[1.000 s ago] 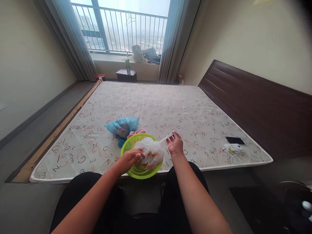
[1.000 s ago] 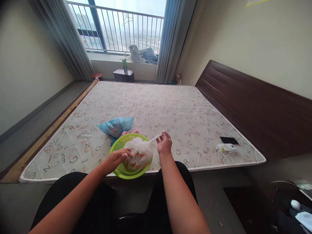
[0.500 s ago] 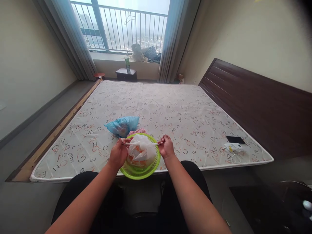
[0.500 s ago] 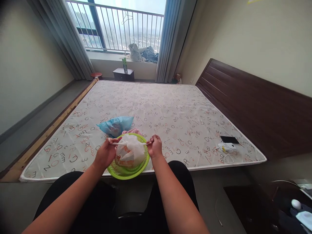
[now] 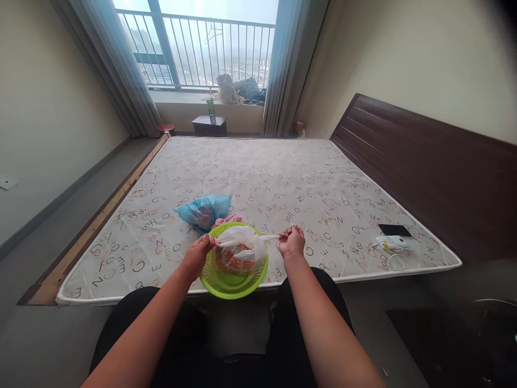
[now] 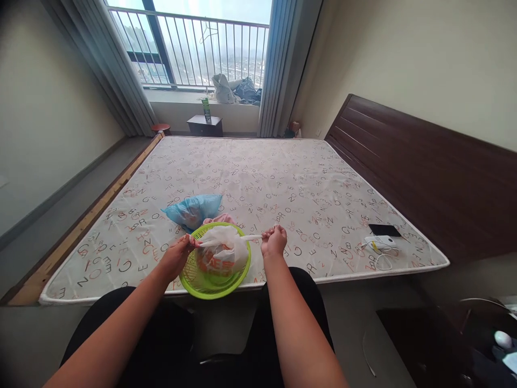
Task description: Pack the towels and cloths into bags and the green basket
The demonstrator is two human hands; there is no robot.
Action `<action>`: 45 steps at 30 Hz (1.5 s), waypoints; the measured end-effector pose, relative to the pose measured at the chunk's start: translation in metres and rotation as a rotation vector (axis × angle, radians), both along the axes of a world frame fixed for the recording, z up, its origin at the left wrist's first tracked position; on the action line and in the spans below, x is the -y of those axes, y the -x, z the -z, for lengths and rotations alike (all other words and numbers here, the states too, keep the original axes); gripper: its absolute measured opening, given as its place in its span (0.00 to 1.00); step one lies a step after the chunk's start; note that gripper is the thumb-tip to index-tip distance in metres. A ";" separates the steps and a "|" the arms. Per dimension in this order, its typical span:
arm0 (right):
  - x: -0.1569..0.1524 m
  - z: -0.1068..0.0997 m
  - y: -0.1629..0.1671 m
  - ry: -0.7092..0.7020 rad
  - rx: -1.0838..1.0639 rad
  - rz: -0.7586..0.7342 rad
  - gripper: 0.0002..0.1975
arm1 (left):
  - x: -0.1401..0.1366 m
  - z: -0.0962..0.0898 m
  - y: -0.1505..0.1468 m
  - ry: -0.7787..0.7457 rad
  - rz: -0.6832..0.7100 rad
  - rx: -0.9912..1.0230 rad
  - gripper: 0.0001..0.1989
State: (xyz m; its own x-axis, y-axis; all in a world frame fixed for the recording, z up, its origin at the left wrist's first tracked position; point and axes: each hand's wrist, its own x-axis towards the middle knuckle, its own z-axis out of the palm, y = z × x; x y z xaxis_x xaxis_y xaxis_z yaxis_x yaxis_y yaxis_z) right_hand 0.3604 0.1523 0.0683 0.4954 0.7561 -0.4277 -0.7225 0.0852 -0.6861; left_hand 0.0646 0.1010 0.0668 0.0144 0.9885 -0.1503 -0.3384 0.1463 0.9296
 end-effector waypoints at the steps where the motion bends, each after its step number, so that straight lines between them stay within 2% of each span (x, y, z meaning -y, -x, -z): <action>1: 0.001 -0.001 0.002 -0.021 0.033 -0.010 0.07 | 0.000 0.000 0.000 0.005 -0.001 -0.028 0.21; 4: 0.004 -0.003 0.006 -0.005 0.114 -0.073 0.05 | 0.002 0.001 -0.002 0.018 -0.039 -0.115 0.22; 7: 0.009 -0.004 0.014 0.018 0.173 -0.185 0.10 | 0.002 0.001 -0.006 0.008 -0.067 -0.161 0.22; 10: 0.013 -0.003 0.025 -0.038 0.244 -0.294 0.16 | 0.002 0.003 -0.012 -0.024 0.029 -0.246 0.25; 14: 0.018 0.000 0.037 -0.117 0.335 -0.398 0.19 | 0.005 0.013 -0.022 -0.156 0.227 -0.552 0.29; 18: 0.023 0.000 0.044 -0.202 0.430 -0.488 0.18 | 0.013 0.030 -0.029 -0.241 0.291 -0.781 0.37; 24: 0.027 -0.007 0.046 -0.270 0.429 -0.572 0.18 | 0.013 0.038 -0.029 -0.244 0.250 -0.834 0.20; 28: 0.028 -0.005 0.043 -0.264 0.521 -0.534 0.26 | 0.008 0.029 -0.027 -0.273 0.145 -0.881 0.16; 32: 0.027 0.004 0.040 -0.190 0.736 -0.518 0.33 | 0.003 0.010 -0.019 -0.282 -0.075 -0.802 0.13; 35: 0.028 0.011 0.040 -0.174 0.848 -0.587 0.29 | 0.000 -0.006 -0.007 -0.192 -0.196 -0.693 0.14; 39: 0.029 0.018 0.044 -0.118 1.066 -0.712 0.26 | -0.004 -0.024 0.015 -0.143 -0.300 -0.422 0.20; 42: 0.029 0.025 0.046 -0.061 1.173 -0.841 0.27 | -0.009 -0.036 0.035 -0.114 -0.478 -0.272 0.21; 45: 0.029 0.032 0.046 -0.078 1.230 -0.890 0.30 | -0.014 -0.045 0.059 -0.055 -0.650 -0.163 0.19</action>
